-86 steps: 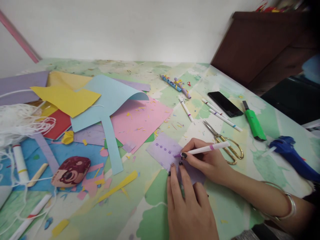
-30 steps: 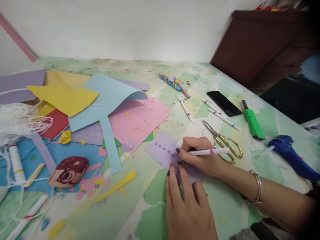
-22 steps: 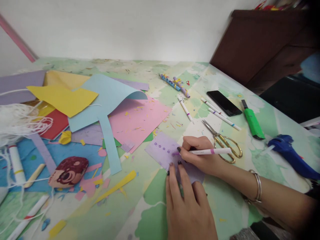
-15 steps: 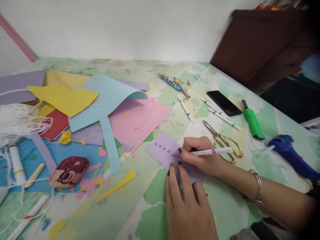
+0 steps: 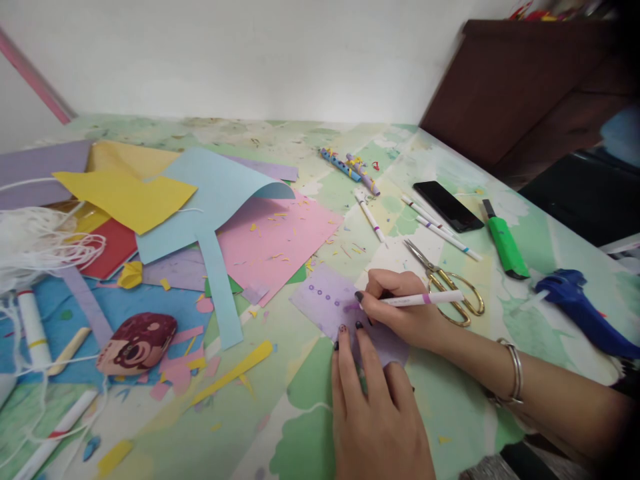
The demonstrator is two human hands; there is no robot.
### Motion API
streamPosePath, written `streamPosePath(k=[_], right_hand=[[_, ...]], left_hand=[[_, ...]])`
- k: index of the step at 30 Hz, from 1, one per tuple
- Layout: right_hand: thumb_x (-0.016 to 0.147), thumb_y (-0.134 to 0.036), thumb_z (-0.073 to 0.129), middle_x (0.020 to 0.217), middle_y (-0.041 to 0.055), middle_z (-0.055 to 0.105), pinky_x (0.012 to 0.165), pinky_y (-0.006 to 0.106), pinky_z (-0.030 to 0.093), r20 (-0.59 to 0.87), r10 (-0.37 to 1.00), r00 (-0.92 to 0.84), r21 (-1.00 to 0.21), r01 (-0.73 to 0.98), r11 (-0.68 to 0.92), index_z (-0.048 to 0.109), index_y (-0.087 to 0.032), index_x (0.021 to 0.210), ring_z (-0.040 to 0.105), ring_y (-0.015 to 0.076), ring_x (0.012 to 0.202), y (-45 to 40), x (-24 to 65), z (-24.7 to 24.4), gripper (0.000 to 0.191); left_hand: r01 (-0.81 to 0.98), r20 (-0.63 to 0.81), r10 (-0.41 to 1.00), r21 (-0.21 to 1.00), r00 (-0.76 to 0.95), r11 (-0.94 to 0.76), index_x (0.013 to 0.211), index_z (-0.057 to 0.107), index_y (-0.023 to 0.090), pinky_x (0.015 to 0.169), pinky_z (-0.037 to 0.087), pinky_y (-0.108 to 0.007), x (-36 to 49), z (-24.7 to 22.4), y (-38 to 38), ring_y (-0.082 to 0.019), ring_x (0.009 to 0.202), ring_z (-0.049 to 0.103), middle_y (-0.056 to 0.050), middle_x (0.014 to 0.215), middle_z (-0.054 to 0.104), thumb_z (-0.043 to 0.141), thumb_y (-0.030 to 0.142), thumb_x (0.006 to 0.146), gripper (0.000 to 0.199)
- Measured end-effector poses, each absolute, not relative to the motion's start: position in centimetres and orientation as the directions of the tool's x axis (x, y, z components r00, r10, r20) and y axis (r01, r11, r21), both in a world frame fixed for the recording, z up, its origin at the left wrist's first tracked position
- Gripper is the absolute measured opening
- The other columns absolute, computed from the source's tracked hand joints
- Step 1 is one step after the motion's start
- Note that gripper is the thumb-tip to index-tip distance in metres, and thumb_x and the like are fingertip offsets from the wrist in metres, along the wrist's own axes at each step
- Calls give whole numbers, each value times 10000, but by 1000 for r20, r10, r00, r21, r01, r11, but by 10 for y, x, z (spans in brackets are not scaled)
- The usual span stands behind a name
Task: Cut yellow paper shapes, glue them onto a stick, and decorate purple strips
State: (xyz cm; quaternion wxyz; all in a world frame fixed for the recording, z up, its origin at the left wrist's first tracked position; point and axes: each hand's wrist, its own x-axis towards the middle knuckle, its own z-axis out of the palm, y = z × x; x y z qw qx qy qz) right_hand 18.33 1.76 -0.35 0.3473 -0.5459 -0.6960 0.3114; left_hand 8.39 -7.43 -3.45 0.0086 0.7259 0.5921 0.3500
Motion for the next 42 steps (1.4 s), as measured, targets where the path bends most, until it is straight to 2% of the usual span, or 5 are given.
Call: streamPosePath(k=[12, 22, 33, 36, 42], right_hand=[[766, -159, 541, 496, -62, 391, 446, 202, 263, 166, 958, -233, -800, 537, 269, 376, -176, 541, 329, 56, 474, 19, 185, -5, 280], [713, -97, 510, 485, -69, 344, 438, 215, 230, 178, 966, -186, -815, 523, 251, 302, -189, 543, 290, 62, 479, 21, 185, -6, 284], [747, -131, 533, 494, -46, 497, 459, 206, 327, 146, 984, -102, -885, 431, 176, 402, -187, 559, 418, 75, 476, 22, 183, -4, 236], [729, -124, 534, 481, -59, 454, 440, 206, 300, 168, 983, -69, -900, 396, 181, 387, -190, 558, 392, 69, 455, 29, 177, -4, 235], [679, -91, 516, 477, -73, 297, 438, 219, 217, 249, 951, -182, -854, 423, 305, 294, -191, 516, 264, 63, 474, 42, 168, -8, 293]], left_hand=[[850, 490, 868, 420, 82, -318, 738, 594, 103, 886, 486, -542, 83, -33, -73, -365, 1200, 471, -181, 1172, 588, 411, 68, 864, 225], [855, 493, 867, 415, 77, -312, 718, 582, 111, 889, 487, -541, 83, -34, -75, -360, 1206, 469, -176, 1170, 591, 430, 58, 853, 210], [852, 493, 865, 408, 97, -328, 728, 573, 110, 908, 480, -542, 82, -33, -73, -366, 1218, 454, -188, 1184, 575, 453, 42, 831, 172], [853, 486, 870, 416, 84, -314, 719, 571, 110, 899, 481, -549, 83, -34, -74, -367, 1210, 460, -182, 1188, 574, 437, 45, 842, 193], [846, 486, 871, 431, 76, -314, 727, 575, 106, 886, 488, -546, 83, -34, -75, -367, 1197, 469, -178, 1188, 576, 433, 51, 850, 196]])
